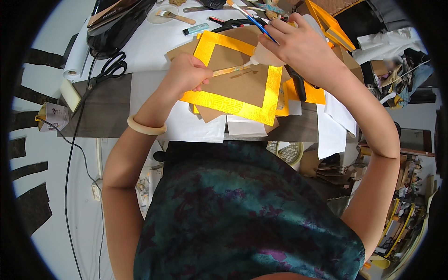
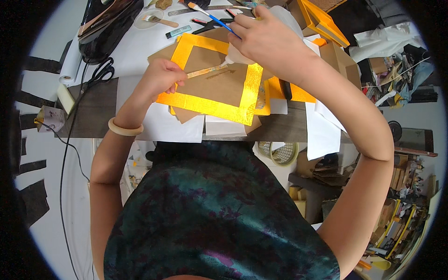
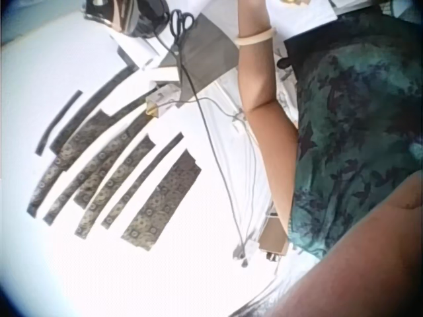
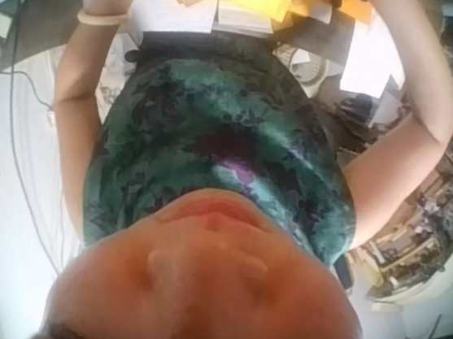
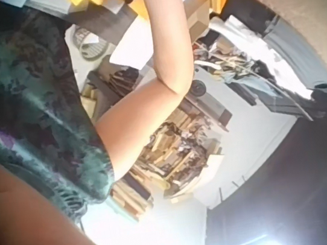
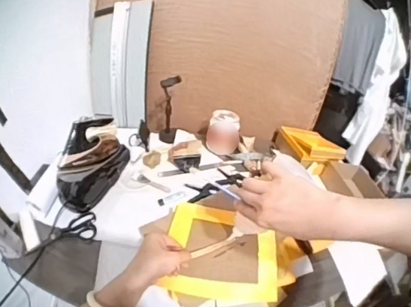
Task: The person irons a yellow patterned frame, removes clamps, applies liquid from a squeeze bottle to a small strip, and uses a brush to spread it. The person then places the strip onto the frame and presses it down. The person repeats this process with additional strips and frames.
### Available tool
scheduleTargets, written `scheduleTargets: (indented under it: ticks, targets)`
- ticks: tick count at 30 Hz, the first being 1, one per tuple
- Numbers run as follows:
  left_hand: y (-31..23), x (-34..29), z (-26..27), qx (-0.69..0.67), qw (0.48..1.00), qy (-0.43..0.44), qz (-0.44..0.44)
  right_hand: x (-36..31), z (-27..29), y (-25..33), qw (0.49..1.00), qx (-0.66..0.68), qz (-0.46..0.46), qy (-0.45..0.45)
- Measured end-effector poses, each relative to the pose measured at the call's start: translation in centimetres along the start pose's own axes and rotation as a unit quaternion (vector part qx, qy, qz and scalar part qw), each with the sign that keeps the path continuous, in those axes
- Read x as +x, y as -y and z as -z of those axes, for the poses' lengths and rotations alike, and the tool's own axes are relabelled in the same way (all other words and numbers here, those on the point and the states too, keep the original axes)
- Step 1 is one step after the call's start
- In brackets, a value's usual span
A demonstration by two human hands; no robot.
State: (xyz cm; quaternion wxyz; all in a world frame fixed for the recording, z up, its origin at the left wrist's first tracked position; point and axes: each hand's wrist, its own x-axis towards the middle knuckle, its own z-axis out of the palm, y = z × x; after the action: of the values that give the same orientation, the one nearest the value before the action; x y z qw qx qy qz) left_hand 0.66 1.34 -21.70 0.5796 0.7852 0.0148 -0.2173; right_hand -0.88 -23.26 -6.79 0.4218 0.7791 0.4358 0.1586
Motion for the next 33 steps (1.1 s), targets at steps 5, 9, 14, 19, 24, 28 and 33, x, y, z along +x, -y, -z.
scheduleTargets:
  ticks: [5, 9, 14, 19, 24, 28, 33]
  targets:
    - [0.3, 0.2, 0.1, 0.004, 1.0, 0.001, 0.0, 2.1, 2.4, 0.8, 0.999, 0.025, 0.015, -0.021]
    - [-0.1, -0.2, 0.1, -0.003, 1.0, 0.0, -0.003, 1.1, 1.0, 0.3, 0.999, 0.028, 0.013, -0.011]
    - [-0.3, -0.2, 0.0, 0.009, 1.0, 0.001, -0.002, 0.3, 1.0, 0.0, 1.0, 0.026, -0.003, -0.01]
    - [0.0, -0.3, 0.1, 0.004, 1.0, 0.004, -0.019, 0.7, 1.0, 0.3, 0.999, 0.031, 0.002, 0.012]
    - [0.0, -0.3, 0.1, 0.0, 1.0, 0.006, -0.01, 0.4, 0.6, 0.0, 0.997, 0.075, -0.001, 0.002]
    - [0.0, -0.4, 0.1, 0.004, 1.0, 0.008, -0.017, 1.8, 1.2, 0.2, 0.996, 0.074, 0.017, -0.036]
    - [0.1, -0.2, 0.0, 0.003, 1.0, 0.007, -0.018, 2.8, 1.7, -0.7, 0.988, 0.124, 0.075, -0.058]
